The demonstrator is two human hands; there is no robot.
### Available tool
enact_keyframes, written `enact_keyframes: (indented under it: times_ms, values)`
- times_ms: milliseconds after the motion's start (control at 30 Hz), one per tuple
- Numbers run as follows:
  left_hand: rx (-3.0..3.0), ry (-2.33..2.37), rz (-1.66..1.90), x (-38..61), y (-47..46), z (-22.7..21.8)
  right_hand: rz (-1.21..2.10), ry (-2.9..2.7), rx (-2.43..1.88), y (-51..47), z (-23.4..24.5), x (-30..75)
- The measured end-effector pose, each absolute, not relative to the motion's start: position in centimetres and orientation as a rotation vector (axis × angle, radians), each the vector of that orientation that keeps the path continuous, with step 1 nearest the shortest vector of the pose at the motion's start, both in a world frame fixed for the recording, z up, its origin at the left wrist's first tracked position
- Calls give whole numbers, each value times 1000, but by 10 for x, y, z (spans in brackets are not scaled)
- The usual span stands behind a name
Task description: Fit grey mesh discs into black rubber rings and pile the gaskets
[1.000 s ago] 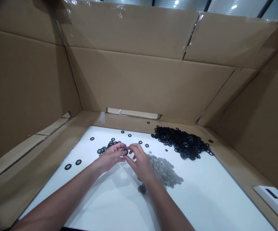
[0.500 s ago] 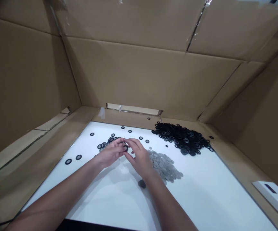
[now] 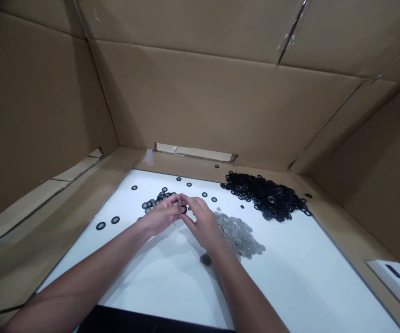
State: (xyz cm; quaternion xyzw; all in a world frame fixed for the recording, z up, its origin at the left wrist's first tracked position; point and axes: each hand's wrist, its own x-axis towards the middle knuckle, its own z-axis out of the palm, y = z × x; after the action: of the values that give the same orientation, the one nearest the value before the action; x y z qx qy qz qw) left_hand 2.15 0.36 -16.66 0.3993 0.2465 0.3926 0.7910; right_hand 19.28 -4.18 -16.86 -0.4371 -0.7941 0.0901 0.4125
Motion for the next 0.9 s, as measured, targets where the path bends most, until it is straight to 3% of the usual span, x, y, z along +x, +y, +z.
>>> enact_keyframes:
  times_ms: [533, 733, 900]
  values:
    - [1455, 925, 1024, 7, 19, -167, 244, -1747, -1223, -38, -153, 209]
    - [1721, 1106, 1119, -1, 30, -174, 14, -1469, -1573, -20, -140, 314]
    - [1829, 1154, 1198, -1, 33, -174, -57, -1520, -1907, -8, -168, 384]
